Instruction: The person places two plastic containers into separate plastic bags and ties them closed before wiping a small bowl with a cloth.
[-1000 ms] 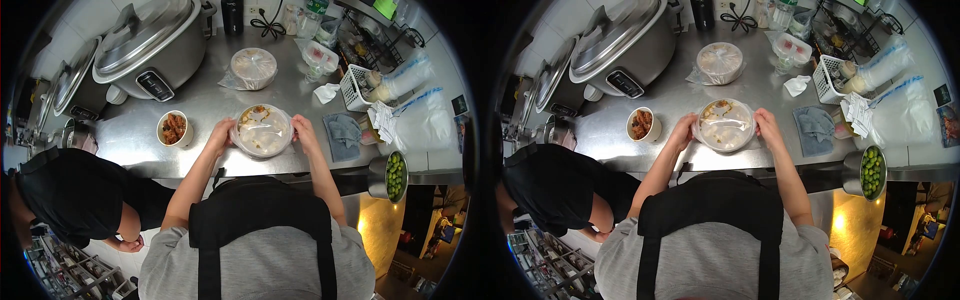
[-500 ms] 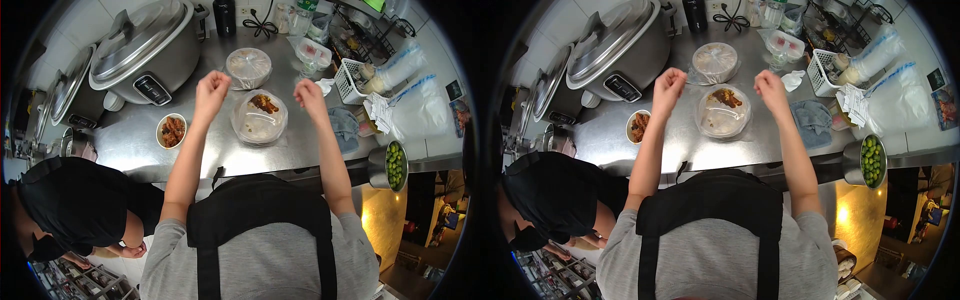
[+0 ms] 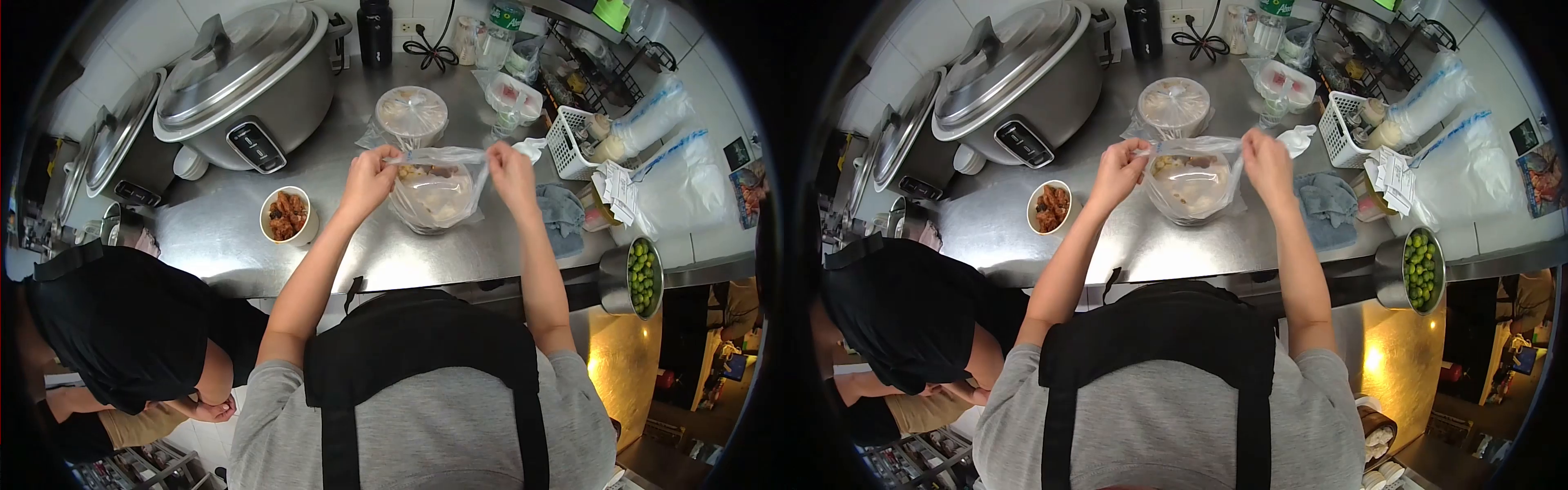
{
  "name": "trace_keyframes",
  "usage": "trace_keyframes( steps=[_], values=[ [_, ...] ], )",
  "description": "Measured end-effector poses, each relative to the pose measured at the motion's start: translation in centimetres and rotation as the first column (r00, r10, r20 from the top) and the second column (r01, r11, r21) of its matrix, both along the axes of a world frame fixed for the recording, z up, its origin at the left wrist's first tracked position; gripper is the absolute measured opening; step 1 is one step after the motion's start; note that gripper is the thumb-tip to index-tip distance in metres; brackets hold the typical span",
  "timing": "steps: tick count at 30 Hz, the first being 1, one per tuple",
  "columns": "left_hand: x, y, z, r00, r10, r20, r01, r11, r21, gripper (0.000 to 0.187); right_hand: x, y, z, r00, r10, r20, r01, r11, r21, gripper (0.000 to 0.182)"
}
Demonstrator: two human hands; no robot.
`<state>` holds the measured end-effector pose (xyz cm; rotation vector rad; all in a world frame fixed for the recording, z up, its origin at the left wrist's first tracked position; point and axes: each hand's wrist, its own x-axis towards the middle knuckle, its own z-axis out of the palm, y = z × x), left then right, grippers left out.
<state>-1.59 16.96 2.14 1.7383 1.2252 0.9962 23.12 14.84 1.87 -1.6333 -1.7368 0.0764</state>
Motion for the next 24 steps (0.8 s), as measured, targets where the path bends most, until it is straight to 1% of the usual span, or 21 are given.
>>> trace_keyframes(
  steps=[1, 3, 4, 5, 6, 7, 8, 9, 10, 11, 12, 14, 16, 17, 18, 19, 20, 21, 22, 23, 24],
  values=[
    [-0.1, 0.3, 0.1, 1.000, -0.005, -0.005, 0.005, 1.000, -0.006, 0.015, 0.4, 0.0, 0.8, 1.000, -0.020, -0.017, 0.022, 0.992, 0.128, 0.008],
    [-0.1, 1.5, 0.4, 0.973, -0.042, 0.225, 0.043, 0.999, 0.001, 0.014, 0.6, -0.2, 4.0, 0.998, -0.032, -0.058, 0.039, 0.991, 0.127, 0.008],
    [0.1, 1.6, 0.8, 0.973, -0.043, 0.226, 0.046, 0.999, -0.006, 0.014, 0.5, -0.5, 5.5, 0.995, -0.037, -0.098, 0.050, 0.990, 0.132, 0.009],
    [0.4, 1.8, 1.9, 0.963, -0.056, 0.263, 0.065, 0.998, -0.024, 0.015, -0.7, -1.5, 6.9, 0.983, 0.029, -0.183, -0.041, 0.997, -0.061, 0.011],
    [0.7, 2.0, 2.9, 0.951, -0.068, 0.300, 0.083, 0.996, -0.038, 0.015, -2.3, -2.0, 6.4, 0.983, 0.029, -0.181, -0.040, 0.998, -0.057, 0.011],
    [0.8, 2.0, 3.7, 0.944, -0.097, 0.315, 0.112, 0.993, -0.029, 0.016, -3.9, -2.3, 5.2, 0.932, 0.319, -0.173, -0.324, 0.946, 0.002, 0.013],
    [0.7, 2.0, 4.1, 0.944, -0.098, 0.315, 0.111, 0.993, -0.024, 0.016, -4.7, -2.5, 4.2, 0.800, 0.582, -0.146, -0.581, 0.812, 0.056, 0.015],
    [0.4, 2.1, 4.4, 0.940, -0.083, 0.331, 0.103, 0.994, -0.043, 0.017, -4.5, -2.7, 3.5, 0.798, 0.585, -0.142, -0.584, 0.810, 0.059, 0.015],
    [-0.1, 2.1, 4.6, 0.936, -0.063, 0.347, 0.091, 0.994, -0.065, 0.018, -3.9, -2.9, 2.8, 0.819, 0.560, 0.123, -0.545, 0.827, -0.137, 0.016],
    [-0.8, 1.9, 4.7, 0.933, -0.054, 0.356, 0.089, 0.993, -0.082, 0.019, -3.4, -2.9, 2.6, 0.750, 0.540, 0.382, -0.448, 0.840, -0.307, 0.018],
    [-1.4, 2.0, 4.9, 0.933, -0.043, 0.357, 0.076, 0.994, -0.078, 0.019, -2.9, -3.0, 3.6, 0.742, 0.548, 0.385, -0.459, 0.835, -0.304, 0.018],
    [-2.4, 2.0, 4.9, 0.937, -0.059, 0.344, 0.090, 0.993, -0.074, 0.022, -1.8, -3.4, 7.0, 0.789, 0.434, 0.436, -0.290, 0.887, -0.359, 0.015],
    [-2.1, 2.0, 5.6, 0.941, -0.065, 0.333, 0.087, 0.995, -0.051, 0.022, -0.9, -3.7, 10.2, 0.810, 0.371, 0.455, -0.291, 0.927, -0.237, 0.012],
    [-1.7, 2.0, 6.0, 0.944, -0.087, 0.320, 0.100, 0.995, -0.026, 0.023, -0.6, -3.7, 11.7, 0.841, 0.404, 0.360, -0.329, 0.910, -0.253, 0.010],
    [-1.3, 2.1, 6.2, 0.944, -0.066, 0.323, 0.079, 0.997, -0.027, 0.023, -0.8, -3.5, 13.1, 0.862, 0.435, 0.261, -0.369, 0.890, -0.266, 0.010],
    [-0.8, 2.3, 6.5, 0.961, -0.101, 0.257, 0.097, 0.995, 0.029, 0.024, -1.4, -3.3, 14.4, 0.852, 0.515, 0.094, -0.481, 0.841, -0.245, 0.010],
    [-0.4, 2.4, 6.7, 0.973, -0.131, 0.188, 0.118, 0.990, 0.080, 0.024, -2.3, -2.0, 13.7, 0.840, 0.534, 0.097, -0.499, 0.831, -0.248, 0.010],
    [-0.1, 2.3, 7.1, 0.976, -0.111, 0.190, 0.097, 0.992, 0.080, 0.024, -3.5, 0.0, 11.9, 0.737, 0.676, 0.031, -0.653, 0.723, -0.225, 0.012],
    [0.1, 2.2, 7.5, 0.986, -0.122, 0.116, 0.111, 0.989, 0.096, 0.024, -4.9, 1.8, 9.8, 0.608, 0.793, -0.033, -0.784, 0.592, -0.188, 0.014],
    [0.2, 2.1, 7.8, 0.990, -0.133, 0.038, 0.128, 0.985, 0.113, 0.024, -6.5, 3.0, 7.8, 0.601, 0.798, -0.033, -0.751, 0.551, -0.363, 0.016],
    [0.2, 2.0, 8.0, 0.992, -0.119, 0.032, 0.115, 0.986, 0.118, 0.024, -8.1, 4.1, 5.5, 0.595, 0.803, -0.028, -0.693, 0.495, -0.525, 0.019]
  ],
)
